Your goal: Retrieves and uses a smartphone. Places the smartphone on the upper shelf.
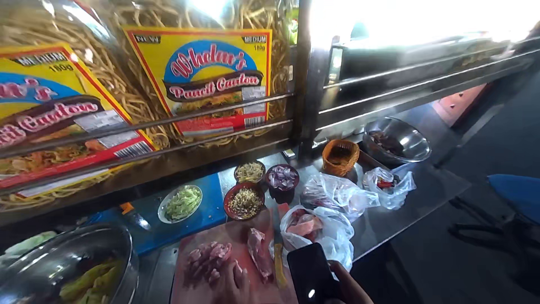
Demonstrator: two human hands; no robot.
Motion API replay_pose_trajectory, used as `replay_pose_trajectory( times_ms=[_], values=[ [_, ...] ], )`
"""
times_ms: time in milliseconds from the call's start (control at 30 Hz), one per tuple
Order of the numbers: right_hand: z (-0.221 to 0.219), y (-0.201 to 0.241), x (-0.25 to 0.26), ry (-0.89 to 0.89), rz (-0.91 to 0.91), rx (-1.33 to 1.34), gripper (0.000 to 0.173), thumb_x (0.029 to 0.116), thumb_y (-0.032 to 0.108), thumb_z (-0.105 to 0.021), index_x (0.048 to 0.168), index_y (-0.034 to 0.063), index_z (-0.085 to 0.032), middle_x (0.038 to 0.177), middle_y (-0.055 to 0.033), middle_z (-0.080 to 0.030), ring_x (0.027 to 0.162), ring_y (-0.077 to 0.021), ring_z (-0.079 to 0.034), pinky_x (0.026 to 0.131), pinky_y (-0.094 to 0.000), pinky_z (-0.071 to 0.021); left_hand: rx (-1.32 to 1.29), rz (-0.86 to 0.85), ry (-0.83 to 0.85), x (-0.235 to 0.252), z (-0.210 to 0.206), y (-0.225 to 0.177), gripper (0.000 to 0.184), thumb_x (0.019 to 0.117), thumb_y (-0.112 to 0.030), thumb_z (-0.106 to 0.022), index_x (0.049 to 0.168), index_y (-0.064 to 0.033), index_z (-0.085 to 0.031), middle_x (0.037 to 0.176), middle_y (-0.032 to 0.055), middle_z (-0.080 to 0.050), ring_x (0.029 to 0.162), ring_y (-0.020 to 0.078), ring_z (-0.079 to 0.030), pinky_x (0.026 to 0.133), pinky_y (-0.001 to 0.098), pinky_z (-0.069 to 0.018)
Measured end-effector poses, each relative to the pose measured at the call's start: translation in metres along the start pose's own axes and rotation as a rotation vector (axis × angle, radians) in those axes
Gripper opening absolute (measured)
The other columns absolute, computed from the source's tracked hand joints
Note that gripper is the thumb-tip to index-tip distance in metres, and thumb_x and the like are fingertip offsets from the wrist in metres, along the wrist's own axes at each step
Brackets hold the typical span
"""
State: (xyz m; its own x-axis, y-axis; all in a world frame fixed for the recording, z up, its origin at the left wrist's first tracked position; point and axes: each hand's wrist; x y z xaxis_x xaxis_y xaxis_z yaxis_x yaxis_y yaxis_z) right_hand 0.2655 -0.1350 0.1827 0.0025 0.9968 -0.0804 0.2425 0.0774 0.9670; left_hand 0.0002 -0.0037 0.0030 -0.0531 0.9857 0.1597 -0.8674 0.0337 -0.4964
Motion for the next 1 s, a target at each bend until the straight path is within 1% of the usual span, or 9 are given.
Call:
replay_pose_trajectory(
  times_ms=[100,233,367,433,667,833,900,967,1000],
  values=[
    [-0.005,-0.004,-0.005,-0.023,-0.051,0.015,0.056,0.0887,-0.008,-0.057,0.14,0.0023,-0.036,0.117,-0.0087,-0.07,0.101,-0.0186,-0.072,0.089,-0.0423,-0.0614,-0.04,-0.017,-0.028,-0.002,-0.003,0.001,0.05,0.0974,-0.035,-0.061,0.134,-0.0003,-0.062,0.118,0.0208,-0.072,0.101,0.0397,-0.072,0.084,0.0627,-0.0562],
    [-0.007,-0.006,-0.006,-0.044,-0.067,0.056,0.056,0.089,-0.006,-0.059,0.14,0.0021,-0.036,0.119,-0.0096,-0.069,0.102,-0.0195,-0.072,0.09,-0.043,-0.0611,-0.038,-0.014,-0.028,0.0,-0.001,0.0,0.051,0.0968,-0.035,-0.062,0.134,-0.0007,-0.062,0.119,0.0213,-0.072,0.101,0.0409,-0.072,0.083,0.0635,-0.0558],
    [-0.007,-0.006,-0.006,-0.067,-0.065,0.062,0.056,0.0901,-0.003,-0.062,0.139,0.0024,-0.035,0.115,-0.0089,-0.07,0.1,-0.0192,-0.073,0.089,-0.0427,-0.0614,-0.045,-0.01,-0.025,0.0,-0.002,0.0,0.052,0.0969,-0.036,-0.062,0.134,0.0,-0.062,0.121,0.0222,-0.071,0.102,0.0416,-0.072,0.084,0.0635,-0.0557],
    [-0.006,-0.007,-0.004,-0.075,-0.052,0.07,0.057,0.0905,-0.002,-0.062,0.14,0.0024,-0.034,0.116,-0.0085,-0.07,0.1,-0.0184,-0.072,0.09,-0.0419,-0.061,-0.036,-0.006,-0.024,0.002,-0.001,-0.002,0.051,0.0972,-0.036,-0.061,0.134,-0.0005,-0.063,0.119,0.0218,-0.072,0.1,0.0411,-0.073,0.083,0.063,-0.0561],
    [-0.009,-0.004,-0.009,-0.071,-0.044,0.065,0.063,0.086,-0.011,-0.058,0.141,0.002,-0.031,0.117,-0.0105,-0.071,0.102,-0.0205,-0.073,0.09,-0.0426,-0.0618,-0.009,-0.033,-0.054,-0.002,0.0,-0.002,0.048,0.0961,-0.036,-0.062,0.132,-0.0036,-0.064,0.116,0.0201,-0.073,0.094,0.0418,-0.073,0.077,0.0644,-0.0566],
    [-0.009,-0.01,-0.01,-0.101,-0.025,0.061,0.074,0.0781,-0.015,-0.06,0.144,-0.0011,-0.029,0.13,-0.0108,-0.063,0.112,-0.0171,-0.068,0.095,-0.0387,-0.0596,-0.005,-0.054,-0.07,0.001,-0.002,0.001,0.048,0.0967,-0.038,-0.06,0.13,-0.0036,-0.065,0.114,0.0192,-0.073,0.093,0.0398,-0.074,0.074,0.0635,-0.0569],
    [-0.009,-0.011,-0.01,-0.112,-0.022,0.06,0.077,0.0763,-0.015,-0.06,0.145,-0.0015,-0.029,0.13,-0.0109,-0.063,0.113,-0.0173,-0.068,0.095,-0.0388,-0.0599,-0.01,-0.05,-0.044,0.002,0.0,0.0,0.049,0.0985,-0.039,-0.058,0.132,-0.0034,-0.064,0.117,0.0196,-0.073,0.097,0.0396,-0.073,0.079,0.0637,-0.0568],
    [-0.011,-0.01,-0.011,-0.123,-0.009,0.061,0.073,0.0768,-0.017,-0.058,0.143,-0.0008,-0.03,0.128,-0.0097,-0.065,0.111,-0.0162,-0.069,0.094,-0.0373,-0.0604,-0.002,-0.059,-0.059,0.002,-0.002,0.001,0.049,0.0979,-0.039,-0.056,0.131,-0.0039,-0.065,0.116,0.0191,-0.073,0.096,0.0386,-0.074,0.078,0.0627,-0.0573],
    [-0.014,-0.008,-0.01,-0.149,-0.01,0.073,0.067,0.0803,-0.017,-0.055,0.141,-0.0006,-0.033,0.126,-0.0091,-0.066,0.108,-0.0151,-0.07,0.092,-0.0359,-0.0607,0.003,-0.056,-0.059,0.002,-0.002,0.001,0.049,0.0978,-0.039,-0.056,0.132,-0.0048,-0.064,0.116,0.0185,-0.073,0.096,0.0383,-0.074,0.078,0.0626,-0.0573]
  ],
)
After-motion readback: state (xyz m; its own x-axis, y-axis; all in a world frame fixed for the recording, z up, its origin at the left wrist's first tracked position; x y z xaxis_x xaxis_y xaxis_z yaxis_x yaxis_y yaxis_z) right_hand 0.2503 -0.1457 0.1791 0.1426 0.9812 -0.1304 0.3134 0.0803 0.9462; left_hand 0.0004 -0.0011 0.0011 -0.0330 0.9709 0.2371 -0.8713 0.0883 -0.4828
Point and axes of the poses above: each hand's wrist, its own x-axis towards the middle knuckle, its own z-axis out of the back of the hand, y = z × x
